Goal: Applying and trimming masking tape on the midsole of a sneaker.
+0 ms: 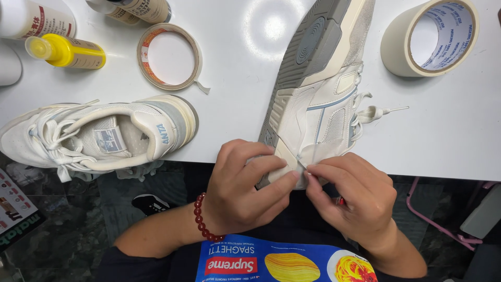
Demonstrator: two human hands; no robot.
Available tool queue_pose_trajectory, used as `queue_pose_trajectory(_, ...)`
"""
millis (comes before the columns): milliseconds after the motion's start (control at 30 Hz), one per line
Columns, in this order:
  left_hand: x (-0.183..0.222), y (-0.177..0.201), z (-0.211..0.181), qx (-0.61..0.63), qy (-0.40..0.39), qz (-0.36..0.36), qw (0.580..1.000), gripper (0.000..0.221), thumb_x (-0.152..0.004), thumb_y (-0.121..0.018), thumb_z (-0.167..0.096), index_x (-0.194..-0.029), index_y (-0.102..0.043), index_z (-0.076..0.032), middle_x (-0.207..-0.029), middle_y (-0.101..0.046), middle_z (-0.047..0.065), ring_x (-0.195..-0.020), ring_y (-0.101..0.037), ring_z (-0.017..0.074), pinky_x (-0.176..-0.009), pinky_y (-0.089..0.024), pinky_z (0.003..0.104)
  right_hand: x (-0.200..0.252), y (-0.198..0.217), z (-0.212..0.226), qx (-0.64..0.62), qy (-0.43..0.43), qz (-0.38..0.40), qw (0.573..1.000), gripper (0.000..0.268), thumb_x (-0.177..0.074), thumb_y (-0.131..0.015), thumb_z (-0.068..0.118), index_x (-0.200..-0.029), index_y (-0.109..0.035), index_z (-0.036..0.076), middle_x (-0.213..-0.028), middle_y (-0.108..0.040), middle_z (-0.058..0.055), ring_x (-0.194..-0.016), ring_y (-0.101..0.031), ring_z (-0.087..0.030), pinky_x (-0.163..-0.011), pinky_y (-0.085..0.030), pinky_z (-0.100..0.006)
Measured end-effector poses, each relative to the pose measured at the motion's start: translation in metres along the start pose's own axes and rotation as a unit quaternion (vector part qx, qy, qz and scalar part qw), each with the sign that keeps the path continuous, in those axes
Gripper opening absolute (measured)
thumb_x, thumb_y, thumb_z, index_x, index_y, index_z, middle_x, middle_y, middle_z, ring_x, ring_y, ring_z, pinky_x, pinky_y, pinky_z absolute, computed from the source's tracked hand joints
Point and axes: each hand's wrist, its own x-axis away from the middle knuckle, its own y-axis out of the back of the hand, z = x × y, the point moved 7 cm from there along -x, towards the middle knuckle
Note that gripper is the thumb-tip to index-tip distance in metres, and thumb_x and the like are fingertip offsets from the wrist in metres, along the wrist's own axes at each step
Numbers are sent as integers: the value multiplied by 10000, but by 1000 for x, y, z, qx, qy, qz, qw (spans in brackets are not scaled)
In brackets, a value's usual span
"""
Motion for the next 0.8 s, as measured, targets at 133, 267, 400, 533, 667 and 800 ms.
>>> queue_pose_trajectory(133,6,-8,-5,-42,-41,21,998,334,-854,-827,-163,-1168,-735,-96,-1064,-538,45,-1066,-558,254,-921,-486,455,-5,0,5,26,9,23,999,241,-738,-830,-24,-943,-706,9,-848,-697,-89,-716,-677,-205,-619,-517,-301)
queue_pose_trajectory(267,8,-11,-6,-61,-48,28,997,345,-898,-830,-168,-1217,-723,-91,-1025,-493,30,-1030,-529,234,-899,-483,432,-8,-2,9,42,19,39,998,247,-734,-827,-29,-945,-702,4,-841,-691,-85,-688,-670,-203,-591,-515,-311)
queue_pose_trajectory(400,8,-12,-6,-70,-44,31,996,345,-914,-828,-174,-1225,-717,-73,-1027,-497,32,-1032,-528,233,-877,-482,426,-9,-2,11,55,28,45,997,251,-728,-827,-29,-945,-704,1,-840,-690,-86,-688,-669,-216,-585,-515,-320)
queue_pose_trajectory(533,8,-13,-6,-83,-37,33,995,350,-917,-829,-189,-1223,-716,-61,-1042,-505,38,-1044,-531,235,-861,-480,422,-8,-5,11,61,32,54,996,253,-716,-827,-25,-932,-698,-2,-844,-692,-90,-697,-668,-236,-585,-514,-333)
queue_pose_trajectory(667,8,-13,-5,-91,-32,35,995,351,-916,-830,-202,-1218,-711,-69,-1055,-508,45,-1054,-533,238,-852,-479,422,-9,-6,11,60,31,55,996,249,-713,-830,-18,-924,-699,-1,-840,-686,-92,-701,-668,-246,-585,-511,-342)
queue_pose_trajectory(800,7,-12,-5,-85,-30,37,995,367,-904,-829,-202,-1219,-702,-65,-1058,-512,52,-1056,-538,245,-852,-482,426,-10,-5,11,59,29,57,996,248,-711,-834,-16,-921,-703,1,-833,-685,-90,-698,-667,-244,-586,-512,-342)
